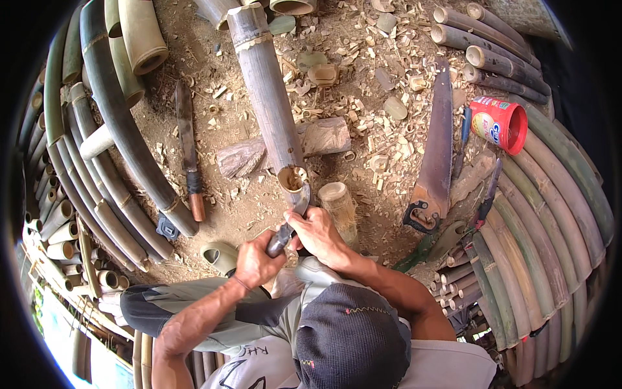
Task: The person sits on the ground and uses a curved knife to carve and smooth the interior of bamboo segments. They repeatedly insert the tool into the bamboo, scrape the inner walls, and remove debris. The person also uses a wooden mallet to strike the bamboo and a saw to cut a segment.
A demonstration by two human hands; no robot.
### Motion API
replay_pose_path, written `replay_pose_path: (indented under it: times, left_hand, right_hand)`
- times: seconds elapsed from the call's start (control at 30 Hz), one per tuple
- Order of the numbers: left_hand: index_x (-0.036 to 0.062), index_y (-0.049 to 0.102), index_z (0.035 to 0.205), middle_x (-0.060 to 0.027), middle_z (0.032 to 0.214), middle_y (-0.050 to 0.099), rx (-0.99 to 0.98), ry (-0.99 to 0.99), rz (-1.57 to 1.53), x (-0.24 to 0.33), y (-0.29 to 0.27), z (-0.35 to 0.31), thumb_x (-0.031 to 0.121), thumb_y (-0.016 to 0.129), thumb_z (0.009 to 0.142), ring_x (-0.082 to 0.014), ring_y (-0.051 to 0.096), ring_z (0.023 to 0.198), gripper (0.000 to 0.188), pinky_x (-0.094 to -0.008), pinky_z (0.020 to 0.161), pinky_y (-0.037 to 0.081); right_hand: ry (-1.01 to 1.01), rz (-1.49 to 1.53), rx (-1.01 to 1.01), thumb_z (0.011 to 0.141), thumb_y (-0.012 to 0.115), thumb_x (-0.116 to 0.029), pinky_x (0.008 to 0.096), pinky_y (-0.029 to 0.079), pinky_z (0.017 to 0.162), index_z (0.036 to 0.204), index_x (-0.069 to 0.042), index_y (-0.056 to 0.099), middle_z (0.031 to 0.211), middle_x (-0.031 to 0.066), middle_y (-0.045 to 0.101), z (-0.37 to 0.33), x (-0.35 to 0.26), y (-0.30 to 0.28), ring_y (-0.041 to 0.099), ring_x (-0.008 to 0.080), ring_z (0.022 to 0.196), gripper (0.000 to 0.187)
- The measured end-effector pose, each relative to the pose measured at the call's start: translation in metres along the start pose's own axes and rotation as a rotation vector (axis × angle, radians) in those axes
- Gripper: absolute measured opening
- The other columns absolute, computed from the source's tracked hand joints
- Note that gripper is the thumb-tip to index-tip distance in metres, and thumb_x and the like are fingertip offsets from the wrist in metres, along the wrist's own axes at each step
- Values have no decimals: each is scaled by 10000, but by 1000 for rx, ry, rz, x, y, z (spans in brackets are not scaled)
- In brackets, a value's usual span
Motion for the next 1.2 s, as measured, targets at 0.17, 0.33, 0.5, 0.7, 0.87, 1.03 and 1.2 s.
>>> replay_pose_path:
  times: [0.17, 0.33, 0.5, 0.7, 0.87, 1.03, 1.2]
  left_hand:
    - [10, 575, 1058, -274, 789, 673, 144, -54, -384, 40, 56, 2, 241, 704, 811, -380, 705, 727, 363, -462, 686, 557]
    - [-8, 313, 1461, -263, 868, 661, 69, 114, 170, 48, 23, 0, 188, 693, 836, -407, 679, 681, 757, -509, 646, 568]
    - [56, 575, 952, -107, 824, 665, -48, 391, 950, 63, -98, -11, 107, 590, 855, -274, 701, 774, 111, -413, 711, 540]
    - [70, 565, 985, -127, 756, 677, -286, 445, 797, 55, -108, 14, 171, 691, 769, -326, 695, 730, 270, -440, 675, 541]
    - [60, 530, 983, -149, 827, 683, -169, 348, 527, 23, -42, 2, 210, 709, 798, -321, 701, 760, 298, -430, 679, 543]
    - [86, 552, 939, -94, 817, 624, 160, 601, 614, 54, -59, -13, 100, 624, 814, -256, 683, 745, 145, -379, 710, 524]
    - [71, 588, 875, -111, 730, 666, -131, 420, 787, 66, -107, 3, 120, 657, 750, -313, 691, 693, 151, -439, 633, 536]
  right_hand:
    - [-229, -417, 229, 1006, 523, -274, 337, 527, 638, 992, -4, 671, 754, 93, 730, 1, -26, -19, 688, 194, 676, 308]
    - [-363, -89, 110, 1019, 512, -291, 334, 523, 624, 1059, -28, 630, 804, 50, 732, 18, 12, -18, 672, 169, 709, 290]
    - [144, 834, -557, 1024, 540, -302, 346, 569, 710, 1266, -96, 558, 1130, 73, 682, 13, 21, 47, 680, 201, 739, 317]
    - [155, 674, -413, 1016, 562, -273, 317, 535, 584, 1242, -52, 591, 853, 39, 649, 9, 16, 35, 607, 147, 568, 318]
    - [72, 221, -231, 1020, 554, -263, 273, 503, 549, 1203, -32, 607, 876, 48, 669, -3, 17, 4, 589, 101, 559, 300]
    - [-74, 350, -311, 1038, 516, -241, 238, 521, 546, 1240, -71, 572, 1116, 88, 676, -23, -1, -2, 626, 111, 592, 270]
    - [177, 681, -445, 1032, 524, -242, 350, 551, 619, 1270, -68, 565, 1068, 118, 687, 2, 7, 32, 637, 161, 594, 297]
Point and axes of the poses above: each hand's wrist, its own z-axis towards the middle knuckle, its own y-axis out of the palm, x = y × z, the point moved 6 cm from there along z, towards the middle knuckle
